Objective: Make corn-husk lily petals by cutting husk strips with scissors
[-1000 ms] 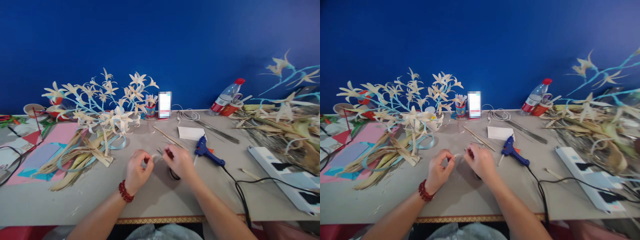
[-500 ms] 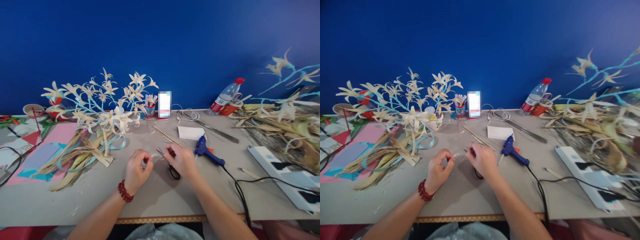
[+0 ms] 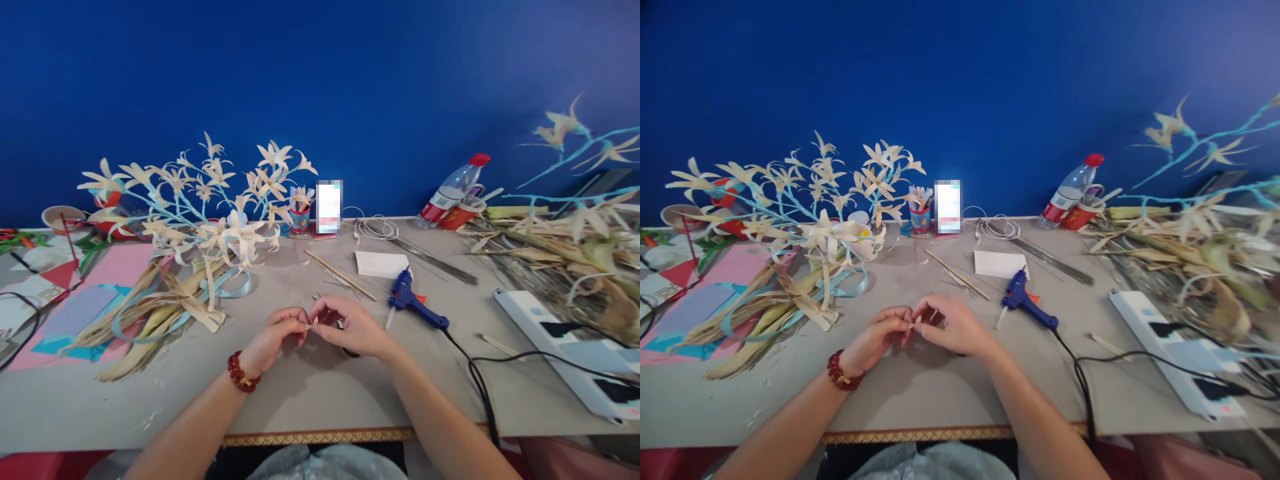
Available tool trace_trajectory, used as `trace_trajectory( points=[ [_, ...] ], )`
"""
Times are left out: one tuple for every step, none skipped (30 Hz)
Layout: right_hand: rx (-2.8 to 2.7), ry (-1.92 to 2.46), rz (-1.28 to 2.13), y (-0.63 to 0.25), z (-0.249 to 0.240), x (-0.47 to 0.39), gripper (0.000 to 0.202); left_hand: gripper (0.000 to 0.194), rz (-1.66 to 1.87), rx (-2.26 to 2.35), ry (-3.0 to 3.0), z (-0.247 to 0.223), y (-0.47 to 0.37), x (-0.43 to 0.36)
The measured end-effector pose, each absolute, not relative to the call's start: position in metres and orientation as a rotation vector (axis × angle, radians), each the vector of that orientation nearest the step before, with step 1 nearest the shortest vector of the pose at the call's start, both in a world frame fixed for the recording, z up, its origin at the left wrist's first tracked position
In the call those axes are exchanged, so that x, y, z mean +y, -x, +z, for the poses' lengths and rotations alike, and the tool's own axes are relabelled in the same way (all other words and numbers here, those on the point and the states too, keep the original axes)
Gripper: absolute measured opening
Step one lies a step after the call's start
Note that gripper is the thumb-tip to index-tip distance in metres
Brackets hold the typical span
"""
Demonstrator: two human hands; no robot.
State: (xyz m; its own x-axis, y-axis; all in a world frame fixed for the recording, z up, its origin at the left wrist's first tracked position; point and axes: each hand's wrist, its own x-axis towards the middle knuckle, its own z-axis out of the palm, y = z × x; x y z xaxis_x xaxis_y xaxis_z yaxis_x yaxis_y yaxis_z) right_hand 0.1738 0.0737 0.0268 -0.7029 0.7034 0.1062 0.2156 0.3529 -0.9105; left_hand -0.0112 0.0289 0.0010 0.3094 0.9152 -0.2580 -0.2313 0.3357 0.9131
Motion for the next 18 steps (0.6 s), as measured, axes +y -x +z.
trace_trajectory(
  points=[
    [-2.036, 0.806, 1.462, -0.1738, 0.0248, 0.0745, 0.009, 0.012, 0.89, 0.906, -0.863, 0.0014, 0.0111, 0.029],
    [-1.916, 0.811, 1.601, -0.1734, 0.0228, 0.0752, 0.012, 0.012, 0.887, 0.886, -0.836, 0.0019, 0.011, 0.0291],
    [-1.782, 0.814, 1.735, -0.1728, 0.0209, 0.0758, 0.017, 0.012, 0.908, 0.88, -0.825, 0.0023, 0.011, 0.0291],
    [-1.646, 0.812, 1.858, -0.172, 0.0193, 0.0761, 0.021, 0.012, 0.949, 0.886, -0.836, 0.0027, 0.0112, 0.0291],
    [-1.523, 0.809, 1.958, -0.1711, 0.0181, 0.0764, 0.024, 0.011, 1.004, 0.9, -0.865, 0.003, 0.0115, 0.029],
    [-1.426, 0.807, 2.031, -0.1703, 0.0172, 0.0764, 0.026, 0.011, 1.055, 0.915, -0.907, 0.0032, 0.0118, 0.0288],
    [-1.359, 0.811, 2.081, -0.1695, 0.0167, 0.0764, 0.027, 0.011, 1.095, 0.928, -0.954, 0.0034, 0.0122, 0.0285],
    [-1.315, 0.814, 2.118, -0.1689, 0.0165, 0.0762, 0.028, 0.011, 1.116, 0.937, -1.003, 0.0036, 0.0125, 0.0281],
    [-1.287, 0.811, 2.152, -0.1685, 0.0166, 0.076, 0.029, 0.01, 1.12, 0.939, -1.044, 0.0039, 0.0125, 0.0276],
    [-1.266, 0.805, 2.181, -0.1682, 0.0167, 0.0757, 0.029, 0.009, 1.114, 0.933, -1.072, 0.0044, 0.0123, 0.0271],
    [-1.251, 0.795, 2.208, -0.1681, 0.0169, 0.0755, 0.029, 0.009, 1.105, 0.924, -1.087, 0.0051, 0.0117, 0.0267],
    [-1.241, 0.781, 2.232, -0.1681, 0.0171, 0.0754, 0.029, 0.009, 1.101, 0.913, -1.093, 0.006, 0.0109, 0.0263],
    [-1.235, 0.769, 2.252, -0.1682, 0.0172, 0.0753, 0.029, 0.01, 1.105, 0.899, -1.091, 0.0069, 0.01, 0.026],
    [-1.232, 0.76, 2.265, -0.1683, 0.0172, 0.0753, 0.028, 0.011, 1.108, 0.881, -1.083, 0.0079, 0.0091, 0.0258],
    [-1.23, 0.754, 2.276, -0.1685, 0.0172, 0.0753, 0.027, 0.012, 1.109, 0.864, -1.072, 0.0088, 0.0082, 0.0256],
    [-1.226, 0.75, 2.284, -0.1688, 0.0171, 0.0754, 0.026, 0.013, 1.106, 0.847, -1.062, 0.0094, 0.0077, 0.0254],
    [-1.222, 0.747, 2.29, -0.169, 0.017, 0.0754, 0.025, 0.014, 1.103, 0.832, -1.054, 0.0097, 0.0073, 0.0251],
    [-1.22, 0.743, 2.294, -0.1692, 0.017, 0.0753, 0.025, 0.014, 1.099, 0.823, -1.049, 0.0097, 0.0073, 0.0248]
  ],
)
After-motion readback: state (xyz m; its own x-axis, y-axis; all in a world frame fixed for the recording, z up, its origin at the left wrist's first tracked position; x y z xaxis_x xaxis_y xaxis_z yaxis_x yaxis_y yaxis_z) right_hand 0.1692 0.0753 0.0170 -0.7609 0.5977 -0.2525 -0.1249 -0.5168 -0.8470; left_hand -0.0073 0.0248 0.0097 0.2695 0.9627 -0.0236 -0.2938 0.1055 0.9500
